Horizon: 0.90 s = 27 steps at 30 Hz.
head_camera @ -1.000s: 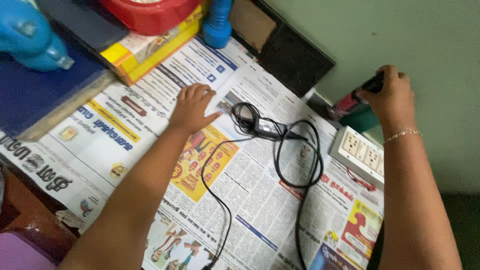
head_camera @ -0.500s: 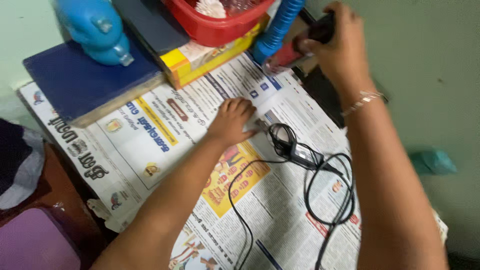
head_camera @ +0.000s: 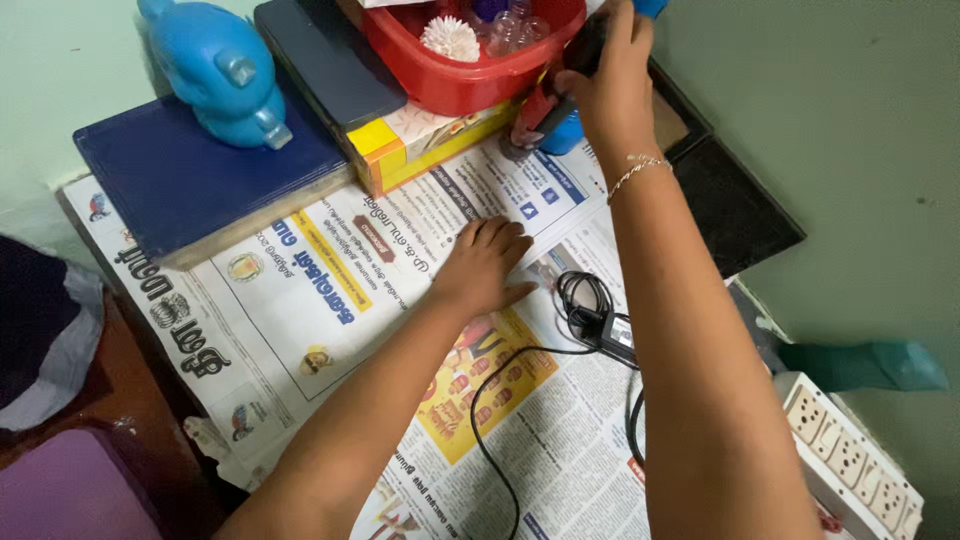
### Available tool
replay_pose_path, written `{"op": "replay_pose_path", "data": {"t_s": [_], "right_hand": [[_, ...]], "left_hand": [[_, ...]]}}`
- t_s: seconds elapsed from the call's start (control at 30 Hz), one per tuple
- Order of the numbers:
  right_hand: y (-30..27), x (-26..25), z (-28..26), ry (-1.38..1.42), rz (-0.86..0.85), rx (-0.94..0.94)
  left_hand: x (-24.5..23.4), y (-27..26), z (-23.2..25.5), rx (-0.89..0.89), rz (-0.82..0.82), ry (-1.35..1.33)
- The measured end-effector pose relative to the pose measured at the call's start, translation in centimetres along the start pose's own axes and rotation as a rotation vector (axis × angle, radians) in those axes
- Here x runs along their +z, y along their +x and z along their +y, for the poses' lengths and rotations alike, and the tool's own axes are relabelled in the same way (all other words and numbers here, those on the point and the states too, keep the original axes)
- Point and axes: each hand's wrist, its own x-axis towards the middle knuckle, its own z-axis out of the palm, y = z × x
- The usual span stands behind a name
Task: The person wipes a table surface covered with newspaper using a dark cloth, then picks up a power strip and wipes it. The person then picks up a power adapter cable, places it on the table, and plugs it into the power strip.
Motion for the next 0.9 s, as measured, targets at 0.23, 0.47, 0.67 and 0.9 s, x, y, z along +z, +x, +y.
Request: {"op": "replay_pose_path", "data": {"t_s": [0.23,0.47,0.67,0.9], "right_hand": [[-0.4,-0.8,-1.9,-0.018,-0.063,0.03],[-2.2,-1.2,-1.6,-0.001,-0.044,-0.078],[-3.1,0.9,-0.7,0.1,-0.043,-0.009],[-2.4,2.6,1.2,0.071,-0.001,-0.022]], "left_hand": [[-0.6,-0.1,0.2,0.011,0.044,-0.023],[-0.5,-0.2,0.2,0.014,0.048,-0.056],[-1.0,-0.1,-0.1,0.034,0.059,-0.008],[-0.8,-0.2,0.1,0.011,0.0,0.017]]}}
